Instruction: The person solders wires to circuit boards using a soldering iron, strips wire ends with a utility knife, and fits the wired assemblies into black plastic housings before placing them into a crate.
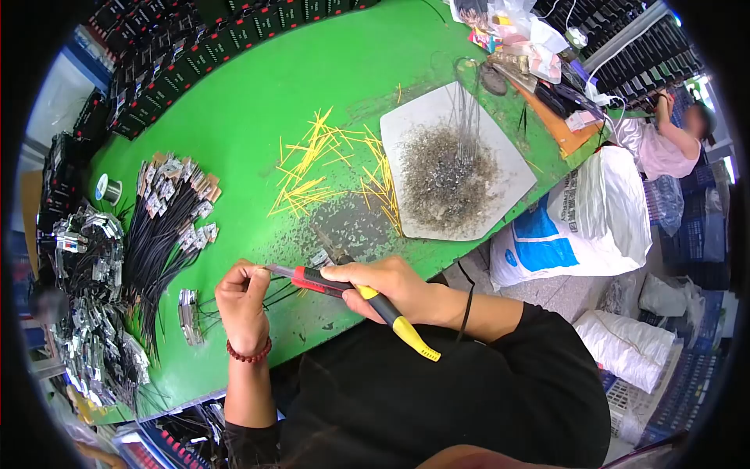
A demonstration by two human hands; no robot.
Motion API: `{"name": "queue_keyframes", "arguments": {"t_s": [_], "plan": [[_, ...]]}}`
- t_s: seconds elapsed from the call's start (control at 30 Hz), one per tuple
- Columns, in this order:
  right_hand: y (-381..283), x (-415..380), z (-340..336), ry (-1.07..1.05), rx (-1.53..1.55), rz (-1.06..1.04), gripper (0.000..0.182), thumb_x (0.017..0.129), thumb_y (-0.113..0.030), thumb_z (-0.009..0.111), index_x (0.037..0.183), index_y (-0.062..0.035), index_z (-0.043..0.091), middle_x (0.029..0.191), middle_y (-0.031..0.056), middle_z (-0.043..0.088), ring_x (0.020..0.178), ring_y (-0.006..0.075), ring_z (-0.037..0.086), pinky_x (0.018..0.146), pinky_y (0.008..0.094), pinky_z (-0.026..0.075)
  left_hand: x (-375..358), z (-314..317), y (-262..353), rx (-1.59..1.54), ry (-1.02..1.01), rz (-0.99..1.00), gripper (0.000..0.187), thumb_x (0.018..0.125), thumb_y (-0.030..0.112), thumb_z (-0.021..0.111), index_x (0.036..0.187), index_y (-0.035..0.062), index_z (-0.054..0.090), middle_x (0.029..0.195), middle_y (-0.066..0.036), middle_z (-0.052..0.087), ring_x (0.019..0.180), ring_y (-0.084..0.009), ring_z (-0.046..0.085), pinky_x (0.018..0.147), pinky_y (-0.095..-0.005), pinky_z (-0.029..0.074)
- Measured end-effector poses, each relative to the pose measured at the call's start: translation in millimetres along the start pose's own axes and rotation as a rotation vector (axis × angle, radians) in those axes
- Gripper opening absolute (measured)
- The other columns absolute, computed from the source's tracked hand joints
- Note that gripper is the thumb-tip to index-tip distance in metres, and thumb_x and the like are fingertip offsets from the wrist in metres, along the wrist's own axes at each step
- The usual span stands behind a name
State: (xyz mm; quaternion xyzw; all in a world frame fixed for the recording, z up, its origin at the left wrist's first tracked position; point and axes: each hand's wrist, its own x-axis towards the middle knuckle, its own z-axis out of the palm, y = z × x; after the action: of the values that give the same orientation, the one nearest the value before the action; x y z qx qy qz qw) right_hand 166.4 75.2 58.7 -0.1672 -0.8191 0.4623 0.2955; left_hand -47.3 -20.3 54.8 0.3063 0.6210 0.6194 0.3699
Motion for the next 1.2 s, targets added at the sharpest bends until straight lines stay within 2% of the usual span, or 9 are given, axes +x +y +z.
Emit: {"name": "queue_keyframes", "arguments": {"t_s": [0.1, 0.17, 0.2, 0.33, 0.37, 0.5, 0.6, 0.77, 1.2], "plan": [[0.3, 2.2, 2.1, 0.052, 0.007, -0.054, 0.041, 0.076, -0.003, 0.063, 0.116, -0.0100, 0.057, 0.067, 0.0074, 0.062, 0.051, 0.0246, 0.060, 0.046, 0.0356, 0.045, 0.5, -0.7, 2.6, -0.019, -0.028, 0.028, 0.012, 0.083, -0.001, 0.059, 0.072, 0.0010, 0.056, 0.072, 0.003, 0.048, 0.065, -0.0047, 0.041, 0.061, -0.0200, 0.033], [-2.8, 2.8, -2.8, 0.009, 0.001, -0.041, 0.041, 0.079, 0.003, 0.062, 0.119, -0.0056, 0.058, 0.055, 0.0029, 0.053, 0.046, 0.0136, 0.052, 0.046, 0.0261, 0.041, 1.4, -1.0, 1.8, -0.015, -0.044, 0.034, 0.012, 0.084, 0.000, 0.059, 0.072, 0.0010, 0.056, 0.071, 0.003, 0.048, 0.065, -0.0047, 0.040, 0.061, -0.0205, 0.033], [-2.0, 3.2, -3.8, 0.003, -0.002, -0.045, 0.041, 0.079, 0.003, 0.062, 0.119, -0.0056, 0.058, 0.055, 0.0029, 0.053, 0.046, 0.0136, 0.052, 0.046, 0.0261, 0.041, 2.4, -0.1, 1.5, -0.020, -0.039, 0.038, 0.012, 0.084, 0.000, 0.059, 0.072, 0.0010, 0.056, 0.071, 0.003, 0.048, 0.065, -0.0047, 0.040, 0.061, -0.0205, 0.033], [2.2, -0.4, -3.4, -0.045, 0.134, 0.053, 0.039, 0.081, 0.001, 0.062, 0.119, -0.0053, 0.058, 0.063, 0.0046, 0.057, 0.050, 0.0118, 0.053, 0.052, 0.0246, 0.044, 2.3, -1.0, 2.1, 0.107, 0.010, 0.024, 0.015, 0.082, 0.003, 0.063, 0.069, 0.0010, 0.056, 0.068, 0.004, 0.049, 0.065, -0.0041, 0.042, 0.059, -0.0202, 0.034], [5.4, 1.5, 0.1, 0.017, 0.092, -0.021, 0.043, 0.077, 0.001, 0.064, 0.118, -0.0091, 0.056, 0.064, 0.0062, 0.059, 0.052, 0.0162, 0.060, 0.049, 0.0282, 0.045, 2.1, -0.5, 5.9, 0.137, 0.023, 0.018, 0.016, 0.082, 0.004, 0.065, 0.068, 0.0010, 0.057, 0.067, 0.004, 0.050, 0.064, -0.0041, 0.043, 0.058, -0.0201, 0.035], [1.7, 1.7, 6.4, 0.047, 0.185, 0.008, 0.038, 0.082, 0.001, 0.061, 0.119, -0.0057, 0.057, 0.074, 0.0069, 0.061, 0.059, 0.0100, 0.056, 0.055, 0.0238, 0.044, 4.4, 0.3, 7.8, 0.113, 0.021, 0.034, 0.010, 0.081, 0.006, 0.067, 0.074, 0.0003, 0.063, 0.069, 0.004, 0.057, 0.063, -0.0027, 0.047, 0.056, -0.0201, 0.039], [6.6, -0.7, 10.6, 0.053, 0.164, 0.010, 0.037, 0.080, 0.002, 0.062, 0.117, 0.0000, 0.057, 0.084, 0.0112, 0.065, 0.065, 0.0129, 0.060, 0.060, 0.0243, 0.047, 3.9, -0.5, 7.7, -0.019, 0.030, -0.019, 0.007, 0.082, 0.006, 0.067, 0.079, 0.0001, 0.065, 0.070, 0.004, 0.059, 0.061, -0.0016, 0.048, 0.055, -0.0184, 0.039], [7.6, 2.2, 14.0, 0.037, 0.152, 0.030, 0.038, 0.080, 0.003, 0.062, 0.117, 0.0010, 0.056, 0.081, 0.0111, 0.064, 0.060, 0.0133, 0.057, 0.057, 0.0248, 0.045, -0.1, -0.3, 2.7, -0.143, 0.001, -0.004, 0.009, 0.085, 0.007, 0.066, 0.082, -0.0010, 0.065, 0.072, 0.004, 0.059, 0.064, -0.0013, 0.049, 0.058, -0.0179, 0.040], [9.2, -2.3, 16.5, 0.037, 0.156, 0.029, 0.038, 0.080, 0.003, 0.061, 0.117, 0.0018, 0.056, 0.083, 0.0111, 0.064, 0.060, 0.0136, 0.058, 0.057, 0.0241, 0.046, -1.6, -4.4, 1.0, -0.117, -0.042, -0.004, 0.009, 0.085, 0.007, 0.066, 0.082, -0.0017, 0.064, 0.071, 0.004, 0.058, 0.065, -0.0016, 0.048, 0.058, -0.0183, 0.040]]}}
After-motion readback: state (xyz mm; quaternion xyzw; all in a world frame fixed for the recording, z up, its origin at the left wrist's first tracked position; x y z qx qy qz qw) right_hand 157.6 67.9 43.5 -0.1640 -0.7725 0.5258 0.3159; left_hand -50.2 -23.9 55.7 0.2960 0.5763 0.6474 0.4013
